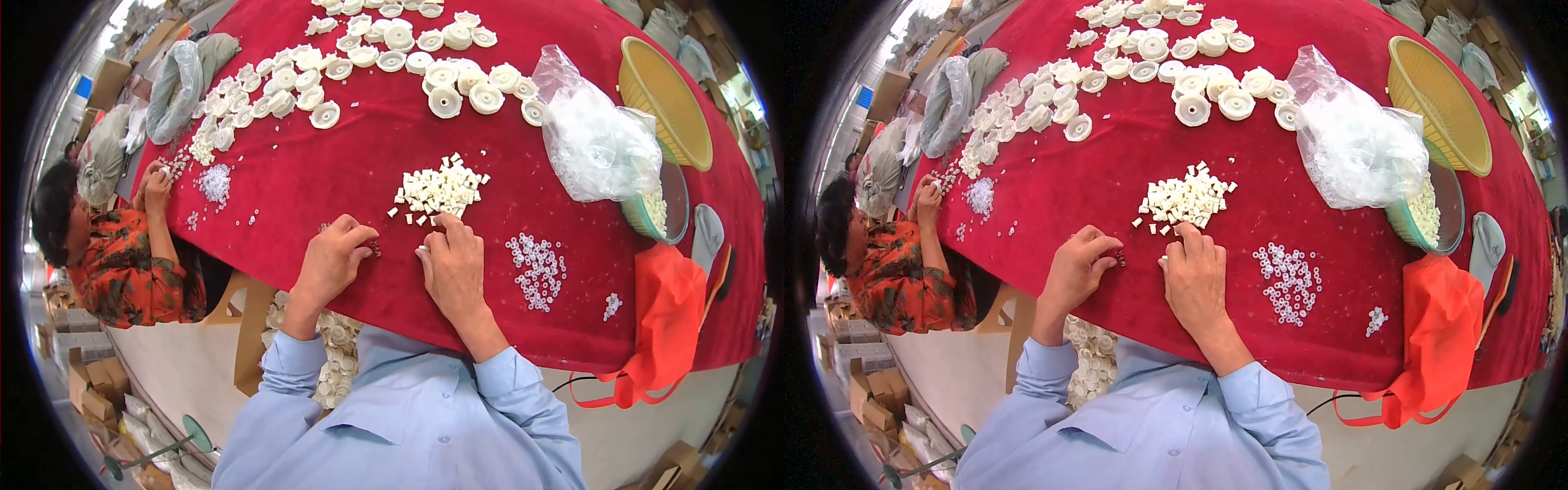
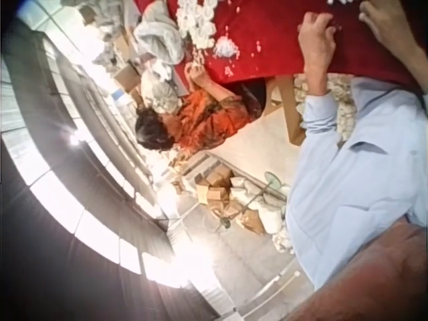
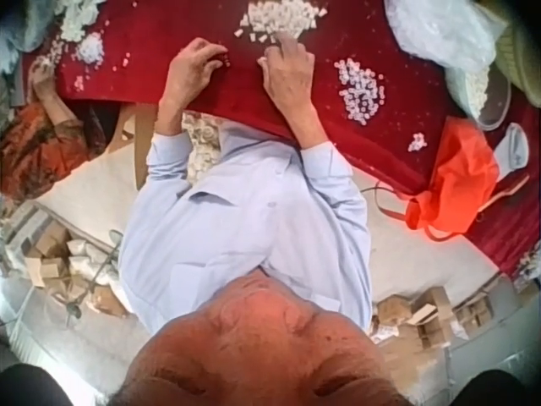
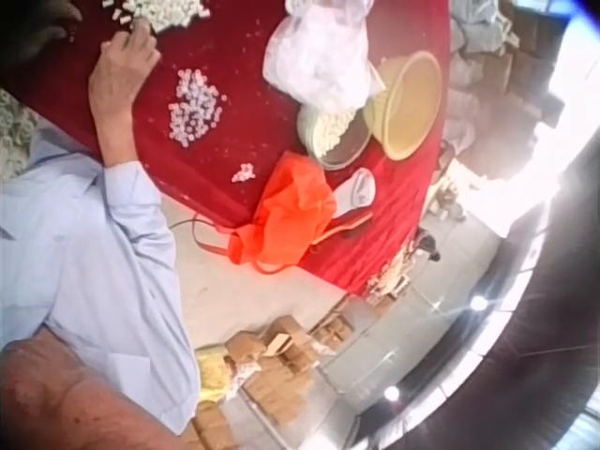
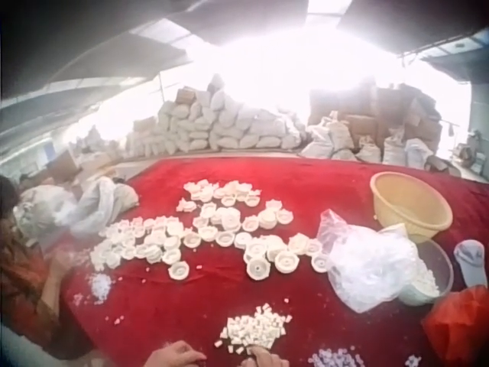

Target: The person assembles plastic components by hand, inserting springs, pins, and small plastic pieces into caps, and arranges parts across the table.

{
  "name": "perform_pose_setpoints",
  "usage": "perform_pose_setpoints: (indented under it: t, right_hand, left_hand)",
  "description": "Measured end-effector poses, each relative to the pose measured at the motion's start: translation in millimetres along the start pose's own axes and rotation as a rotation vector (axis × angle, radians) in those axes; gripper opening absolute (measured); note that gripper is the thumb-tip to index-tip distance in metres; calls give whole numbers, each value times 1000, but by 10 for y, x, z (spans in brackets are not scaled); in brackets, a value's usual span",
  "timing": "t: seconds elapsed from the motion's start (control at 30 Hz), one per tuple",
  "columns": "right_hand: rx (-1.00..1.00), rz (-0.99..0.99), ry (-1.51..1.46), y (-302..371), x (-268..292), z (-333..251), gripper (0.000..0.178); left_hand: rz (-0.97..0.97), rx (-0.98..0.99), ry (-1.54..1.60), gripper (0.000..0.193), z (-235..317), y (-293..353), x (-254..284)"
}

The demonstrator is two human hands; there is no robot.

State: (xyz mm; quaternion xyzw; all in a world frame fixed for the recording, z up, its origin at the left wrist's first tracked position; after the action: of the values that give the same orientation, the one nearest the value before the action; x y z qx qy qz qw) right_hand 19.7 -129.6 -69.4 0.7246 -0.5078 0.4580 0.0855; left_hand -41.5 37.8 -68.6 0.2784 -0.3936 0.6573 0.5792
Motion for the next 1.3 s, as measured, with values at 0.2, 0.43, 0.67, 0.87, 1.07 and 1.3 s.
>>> perform_pose_setpoints:
  t: [0.2, 0.43, 0.67, 0.87, 1.07, 1.3]
  right_hand:
    - [-7, -12, -32, 153, 71, 77, 19]
    - [-2, 15, -54, 272, 159, 125, 20]
    - [-31, 3, -39, 293, 152, 203, 18]
    - [-90, -7, -53, 302, 203, 250, 18]
    - [-149, 8, -209, 311, 268, 316, 19]
    - [-344, -154, -606, 320, 135, 415, 14]
  left_hand:
    - [-3, -17, -45, 20, 62, 21, 10]
    - [184, -7, 161, 16, 407, -68, 425]
    - [208, -4, 73, 30, 367, 65, 270]
    - [181, 124, 75, 44, 122, 287, -22]
    - [211, 161, 105, 36, 128, 305, -95]
    - [227, 86, 13, 17, 105, 298, -129]
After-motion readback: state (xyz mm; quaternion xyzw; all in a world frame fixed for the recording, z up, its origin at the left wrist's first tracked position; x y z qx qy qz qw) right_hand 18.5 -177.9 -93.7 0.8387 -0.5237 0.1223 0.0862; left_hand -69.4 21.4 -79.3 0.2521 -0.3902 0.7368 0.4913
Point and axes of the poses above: each hand's wrist, its own y-axis away from the middle knuckle, its own x-axis out of the back of the hand, z = x × y, the point moved 10 cm from there along -y, towards the middle knuckle, and after that the axes turned 9 degrees about -x, right-handed, at the moved point
